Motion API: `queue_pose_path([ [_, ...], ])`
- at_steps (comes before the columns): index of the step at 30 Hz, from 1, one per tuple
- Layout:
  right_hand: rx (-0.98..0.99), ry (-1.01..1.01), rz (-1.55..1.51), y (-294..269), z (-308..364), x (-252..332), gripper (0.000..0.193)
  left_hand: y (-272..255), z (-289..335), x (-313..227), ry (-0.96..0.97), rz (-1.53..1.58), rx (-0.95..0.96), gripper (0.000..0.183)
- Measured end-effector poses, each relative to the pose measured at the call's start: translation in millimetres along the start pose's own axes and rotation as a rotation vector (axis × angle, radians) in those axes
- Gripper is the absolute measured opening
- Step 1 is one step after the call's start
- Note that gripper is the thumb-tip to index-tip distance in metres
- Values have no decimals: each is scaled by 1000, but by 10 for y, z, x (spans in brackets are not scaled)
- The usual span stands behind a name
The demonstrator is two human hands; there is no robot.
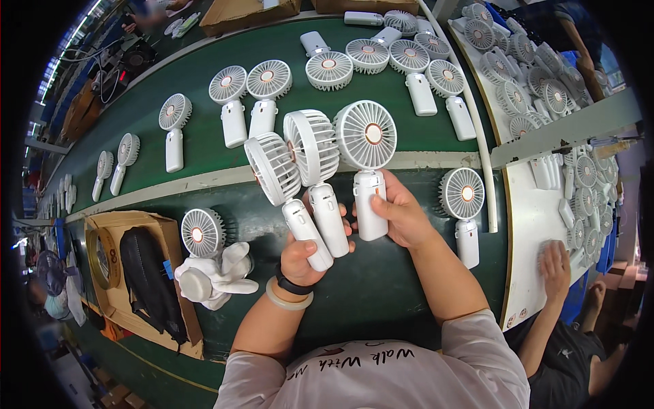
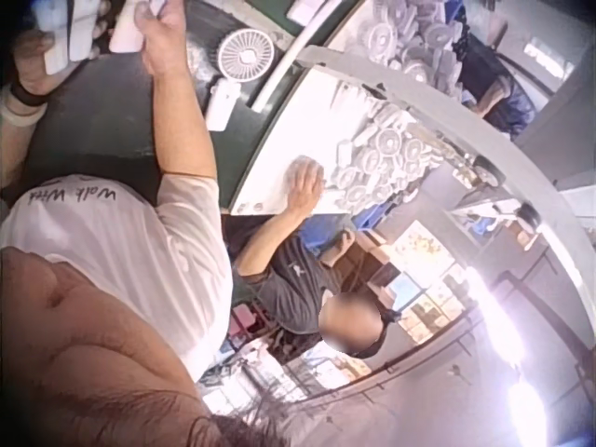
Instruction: The person assembles white handheld fans on a green workbench. They pick up fan heads and cylindrical battery bases, connect them, and test the units by pressing buttons to spin the blades. The person handles the fans one at a time, occasionally stacking completed units before placing them into a blue bin.
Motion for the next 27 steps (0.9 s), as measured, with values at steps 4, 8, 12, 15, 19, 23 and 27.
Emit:
queue_pose_path([
  [4,-96,-133,117,-14,-19,93,43,-11,-9,29,11,27,-11,78],
  [8,-113,-190,260,-106,-23,129,40,-9,-25,32,30,-28,-39,81],
  [12,-119,-201,245,-90,-7,174,41,-10,-28,55,14,-109,-78,81],
  [15,-112,-233,220,-98,-25,169,41,-10,-21,81,-19,-208,-104,79],
  [19,-125,-226,239,-142,-31,139,42,-54,-2,90,-7,-285,-123,85],
  [23,-126,-257,263,-165,-15,134,43,-3,-13,80,30,-311,-127,80],
  [27,-77,-199,203,-42,-3,148,43,63,-7,72,27,-283,-100,76],
])
Point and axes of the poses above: each hand's wrist, its own z-axis away from the middle knuckle, its own y-axis out of the palm, x = y × z, the point moved 7 cm from there along -z, towards the middle knuckle, and after that the axes turned 14 degrees about -z, right-handed, at the moved point
